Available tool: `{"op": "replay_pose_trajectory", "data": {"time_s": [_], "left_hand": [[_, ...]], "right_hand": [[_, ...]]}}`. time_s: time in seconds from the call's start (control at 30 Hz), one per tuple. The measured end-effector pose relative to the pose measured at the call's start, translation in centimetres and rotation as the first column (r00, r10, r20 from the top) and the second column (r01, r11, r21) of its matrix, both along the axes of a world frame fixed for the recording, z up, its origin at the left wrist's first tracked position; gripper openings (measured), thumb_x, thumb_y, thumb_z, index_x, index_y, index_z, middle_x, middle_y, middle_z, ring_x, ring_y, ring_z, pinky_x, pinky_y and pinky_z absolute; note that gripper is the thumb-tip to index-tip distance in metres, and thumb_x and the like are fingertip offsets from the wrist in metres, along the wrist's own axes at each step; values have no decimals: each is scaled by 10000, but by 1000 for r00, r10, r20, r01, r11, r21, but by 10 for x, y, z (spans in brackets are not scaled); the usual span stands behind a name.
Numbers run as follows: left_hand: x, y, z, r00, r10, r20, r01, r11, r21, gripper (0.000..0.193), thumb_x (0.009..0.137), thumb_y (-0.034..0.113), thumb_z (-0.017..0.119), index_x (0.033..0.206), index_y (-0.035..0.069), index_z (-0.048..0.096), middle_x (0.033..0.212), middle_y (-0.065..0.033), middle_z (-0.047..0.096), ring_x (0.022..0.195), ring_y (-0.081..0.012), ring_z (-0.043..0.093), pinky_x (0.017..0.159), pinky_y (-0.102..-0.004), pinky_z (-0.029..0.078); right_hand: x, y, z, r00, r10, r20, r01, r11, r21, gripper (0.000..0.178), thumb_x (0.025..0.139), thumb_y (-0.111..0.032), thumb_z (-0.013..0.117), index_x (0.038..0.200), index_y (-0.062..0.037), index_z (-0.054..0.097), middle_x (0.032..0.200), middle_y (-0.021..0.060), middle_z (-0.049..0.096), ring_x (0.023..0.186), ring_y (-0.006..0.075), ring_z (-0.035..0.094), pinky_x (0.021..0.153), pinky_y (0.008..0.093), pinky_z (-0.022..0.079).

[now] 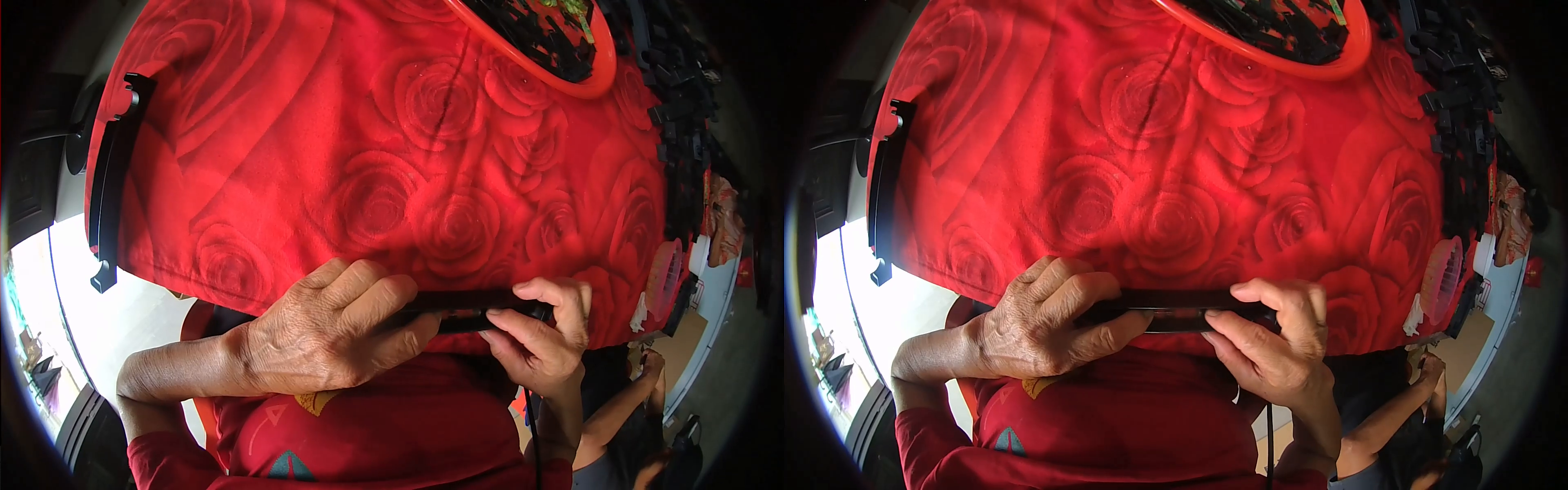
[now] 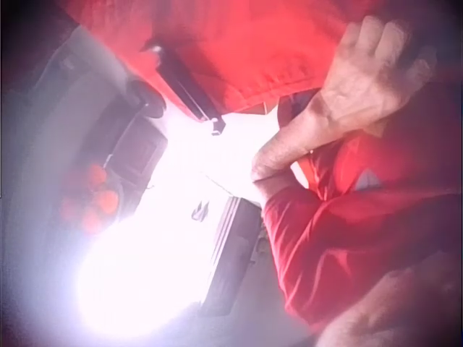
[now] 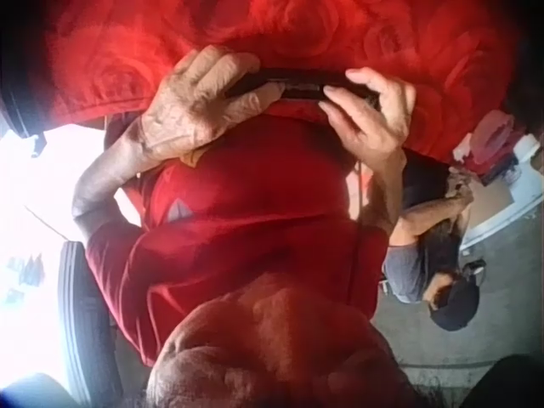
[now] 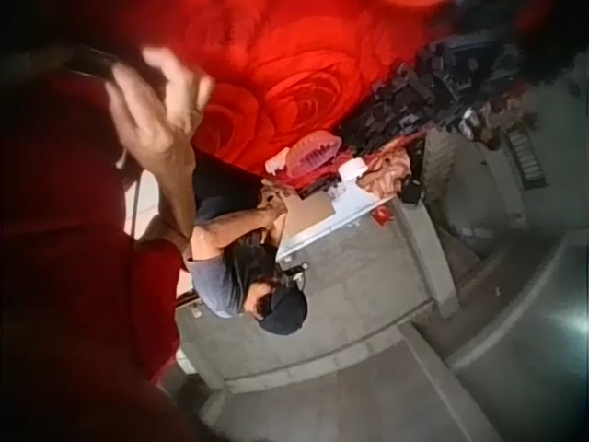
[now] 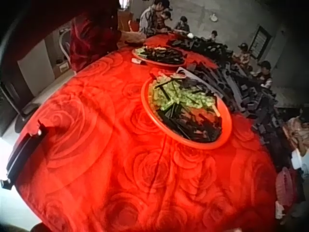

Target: The person assembles or inspects black plastic parts by hand at a workstation.

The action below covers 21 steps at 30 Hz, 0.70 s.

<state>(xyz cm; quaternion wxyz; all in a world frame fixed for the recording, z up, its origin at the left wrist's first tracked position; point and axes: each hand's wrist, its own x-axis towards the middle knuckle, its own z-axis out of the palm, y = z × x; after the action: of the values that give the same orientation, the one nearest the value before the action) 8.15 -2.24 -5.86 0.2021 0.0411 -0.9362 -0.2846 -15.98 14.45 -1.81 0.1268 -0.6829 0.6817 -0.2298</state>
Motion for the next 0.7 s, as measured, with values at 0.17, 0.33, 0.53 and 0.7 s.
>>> {"op": "replay_pose_trajectory", "data": {"time_s": [0.17, 0.33, 0.53, 0.7], "left_hand": [[0, -2, 1, 1000, -23, 15, 24, 1000, -16, 465, 754, 194, 747, 1218, 188, 770, 1105, -75, 615, 904, -223, 610, 723, -344, 534], [0, -1, 0, 999, -38, 19, 38, 999, 12, 476, 751, 204, 747, 1227, 195, 766, 1109, -82, 607, 903, -229, 615, 722, -344, 537], [-2, -6, 3, 994, -91, 58, 92, 996, -16, 490, 732, 233, 767, 1223, 231, 764, 1138, -104, 595, 896, -234, 622, 712, -355, 546], [-4, -9, 4, 991, -114, 71, 116, 993, -17, 478, 737, 234, 774, 1215, 241, 764, 1137, -112, 597, 866, -225, 622, 697, -349, 543]], "right_hand": [[0, -5, -5, 997, 71, -6, -71, 997, -20, 387, 662, -33, 907, 1016, -163, 823, 1116, 44, 686, 927, 204, 589, 759, 325, 476], [-3, -6, -9, 988, 146, -52, -149, 987, -62, 397, 669, 1, 893, 1024, -160, 823, 1071, 17, 694, 893, 183, 573, 722, 312, 487], [-6, -9, -11, 985, 174, -3, -173, 981, -82, 359, 684, -37, 913, 1010, -154, 822, 1021, 13, 702, 867, 174, 562, 722, 310, 495], [-8, -12, -14, 982, 185, 46, -181, 980, -78, 351, 685, -43, 912, 1007, -150, 822, 1022, 16, 702, 854, 180, 558, 705, 304, 499]]}}
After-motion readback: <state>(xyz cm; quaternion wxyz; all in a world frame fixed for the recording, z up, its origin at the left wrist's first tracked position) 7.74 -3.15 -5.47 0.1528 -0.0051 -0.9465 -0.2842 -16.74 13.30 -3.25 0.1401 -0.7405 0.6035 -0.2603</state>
